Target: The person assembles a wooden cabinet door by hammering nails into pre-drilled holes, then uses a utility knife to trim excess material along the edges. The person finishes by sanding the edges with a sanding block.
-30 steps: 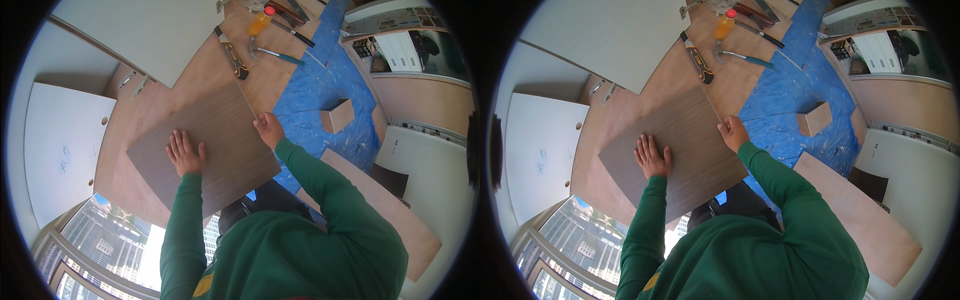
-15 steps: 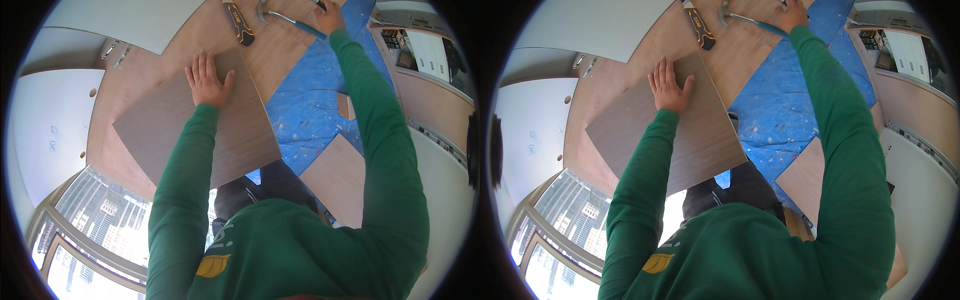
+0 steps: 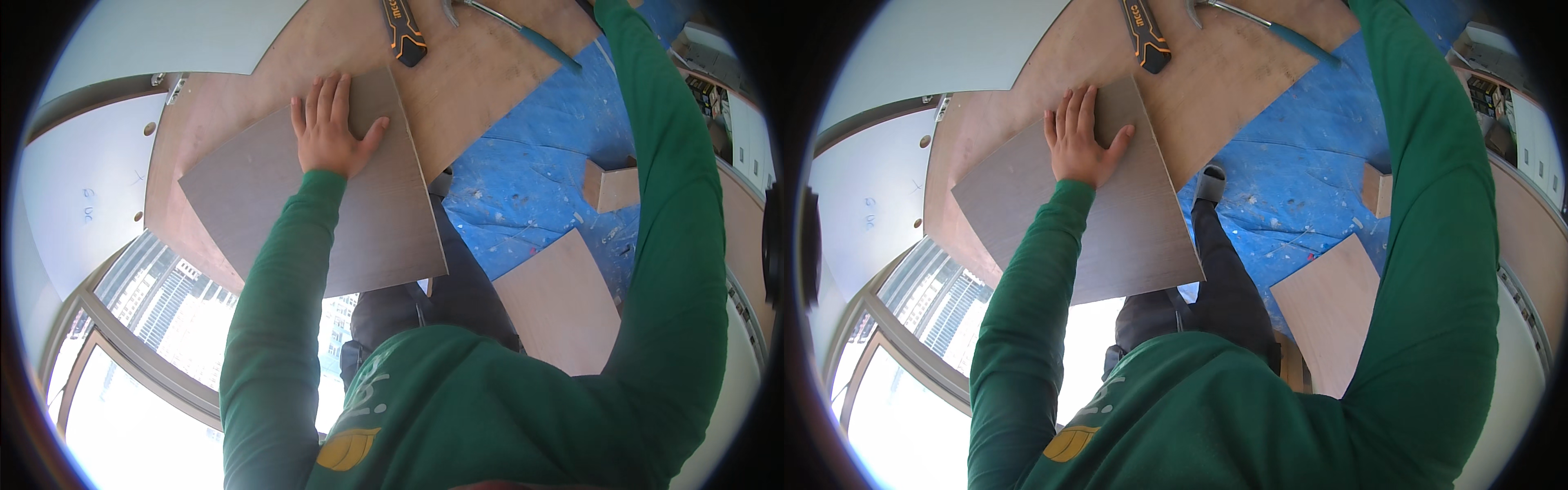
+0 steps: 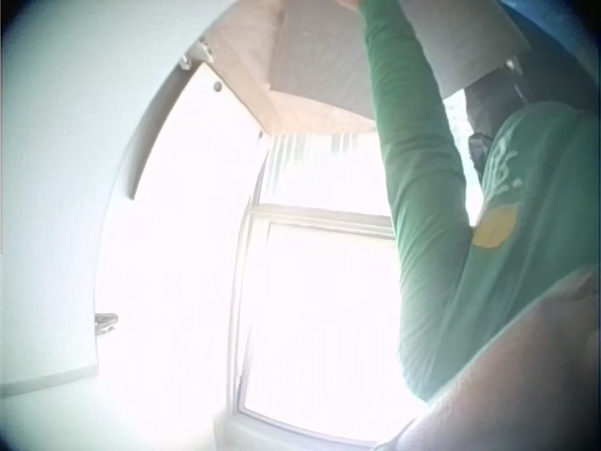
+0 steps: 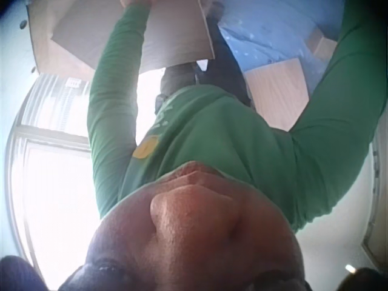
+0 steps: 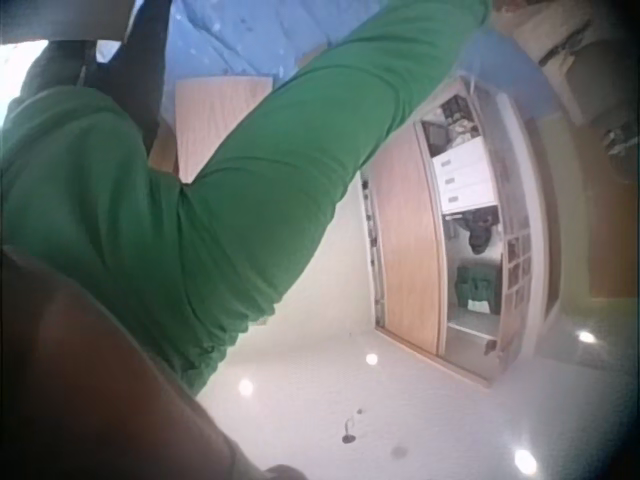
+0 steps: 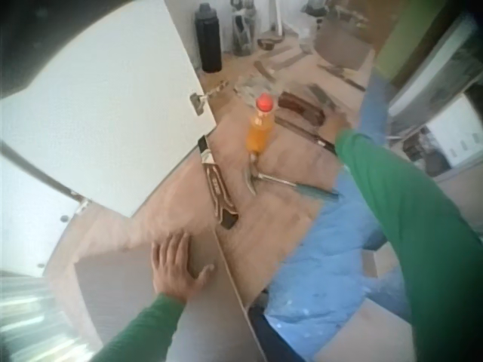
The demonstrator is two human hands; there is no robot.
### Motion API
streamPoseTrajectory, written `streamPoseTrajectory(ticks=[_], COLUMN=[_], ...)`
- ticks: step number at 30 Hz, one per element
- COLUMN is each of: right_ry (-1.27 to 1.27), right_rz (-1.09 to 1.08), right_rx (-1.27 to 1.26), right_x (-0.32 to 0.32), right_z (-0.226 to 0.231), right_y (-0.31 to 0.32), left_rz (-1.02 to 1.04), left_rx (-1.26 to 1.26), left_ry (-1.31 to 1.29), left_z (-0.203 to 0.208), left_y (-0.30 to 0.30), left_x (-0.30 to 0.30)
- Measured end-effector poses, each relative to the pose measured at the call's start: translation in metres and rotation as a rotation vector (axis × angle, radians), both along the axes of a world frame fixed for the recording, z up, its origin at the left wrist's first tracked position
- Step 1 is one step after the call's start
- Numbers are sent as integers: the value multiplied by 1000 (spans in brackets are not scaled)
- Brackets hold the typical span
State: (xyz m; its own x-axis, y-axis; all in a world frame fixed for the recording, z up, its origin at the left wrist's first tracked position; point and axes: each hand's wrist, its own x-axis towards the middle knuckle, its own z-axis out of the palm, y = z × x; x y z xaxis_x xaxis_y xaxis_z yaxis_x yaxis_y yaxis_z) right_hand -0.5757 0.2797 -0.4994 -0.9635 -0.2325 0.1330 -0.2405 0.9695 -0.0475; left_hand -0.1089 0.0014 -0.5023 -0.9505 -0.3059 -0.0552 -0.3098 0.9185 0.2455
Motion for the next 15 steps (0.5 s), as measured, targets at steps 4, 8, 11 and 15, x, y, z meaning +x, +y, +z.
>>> streamPoseTrajectory(ticks=[4,8,11,15], right_ry=[-168,-377,129,-7], right_rz=[39,165,16,-50], right_rx=[-98,-308,-448,-740], right_x=[-7,-5,-47,-13], right_z=[15,30,-30,12], right_y=[-1,-15,36,-24], left_rz=[-6,20,-50,19], left_rx=[0,-4,-4,-21], left_ry=[-21,-34,-33,-74], left_z=[-1,-2,0,0], left_y=[0,-2,2,-1], left_x=[-2,5,-10,2])
